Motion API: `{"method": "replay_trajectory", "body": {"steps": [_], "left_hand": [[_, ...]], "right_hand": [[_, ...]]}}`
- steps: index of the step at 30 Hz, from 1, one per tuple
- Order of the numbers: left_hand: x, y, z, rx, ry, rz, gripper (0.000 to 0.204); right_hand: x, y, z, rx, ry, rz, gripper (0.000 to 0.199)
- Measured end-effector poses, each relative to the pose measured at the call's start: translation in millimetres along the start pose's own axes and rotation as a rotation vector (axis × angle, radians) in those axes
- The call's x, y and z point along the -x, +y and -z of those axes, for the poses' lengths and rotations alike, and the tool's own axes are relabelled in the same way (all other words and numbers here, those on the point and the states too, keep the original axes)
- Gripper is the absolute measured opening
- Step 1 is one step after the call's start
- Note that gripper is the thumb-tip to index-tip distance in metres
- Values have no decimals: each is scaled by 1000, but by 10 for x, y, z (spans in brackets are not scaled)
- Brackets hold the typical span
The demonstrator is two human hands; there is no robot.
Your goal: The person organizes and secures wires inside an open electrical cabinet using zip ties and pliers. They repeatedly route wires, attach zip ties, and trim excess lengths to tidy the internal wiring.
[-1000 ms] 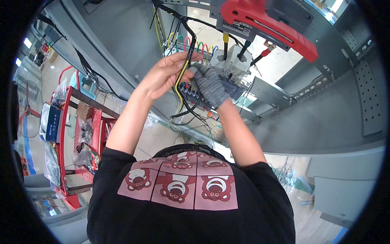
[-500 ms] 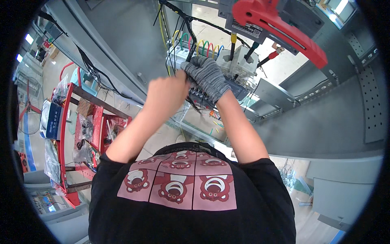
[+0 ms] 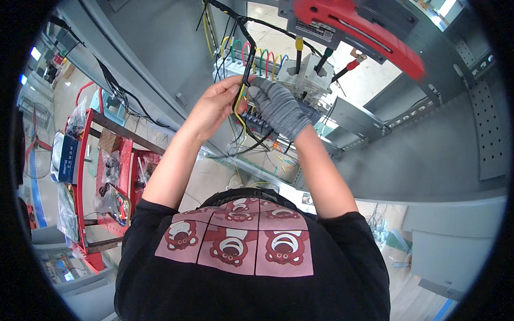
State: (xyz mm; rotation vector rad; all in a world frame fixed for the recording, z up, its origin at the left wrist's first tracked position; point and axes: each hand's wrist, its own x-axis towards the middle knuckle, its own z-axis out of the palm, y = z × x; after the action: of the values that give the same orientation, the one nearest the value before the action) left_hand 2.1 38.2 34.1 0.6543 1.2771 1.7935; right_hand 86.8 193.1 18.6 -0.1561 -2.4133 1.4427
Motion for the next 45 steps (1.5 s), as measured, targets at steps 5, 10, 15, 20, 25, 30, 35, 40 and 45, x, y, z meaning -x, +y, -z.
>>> {"method": "replay_trajectory", "body": {"steps": [5, 10, 15, 20, 25, 30, 35, 40, 45], "left_hand": [[-77, 88, -18, 157, -194, 3, 38], [-163, 267, 160, -864, -61, -191, 25], [136, 189, -317, -1810, 306, -233, 27], [796, -70, -668, -1595, -459, -256, 22], [343, -57, -183, -1097, 296, -586, 18], [84, -156, 28, -149, 0, -62, 36], [67, 136, -76, 159, -129, 76, 33], [-35, 209, 93, -951, -21, -193, 23], [279, 63, -390, -1764, 281, -215, 25]], "right_hand": [[38, 348, -48, -256, -138, 30, 24], [33, 146, -170, -291, 135, -226, 24], [-120, -105, -43, -379, -94, -297, 27], [-115, -254, -106, -373, -104, -257, 28], [8, -257, -95, 116, 14, -122, 27], [214, -168, -162, 113, 107, 73, 30], [277, 162, -114, -134, -107, -135, 27], [91, 322, -179, 68, 199, 24, 28], [23, -88, -81, -390, -126, -167, 24]]}}
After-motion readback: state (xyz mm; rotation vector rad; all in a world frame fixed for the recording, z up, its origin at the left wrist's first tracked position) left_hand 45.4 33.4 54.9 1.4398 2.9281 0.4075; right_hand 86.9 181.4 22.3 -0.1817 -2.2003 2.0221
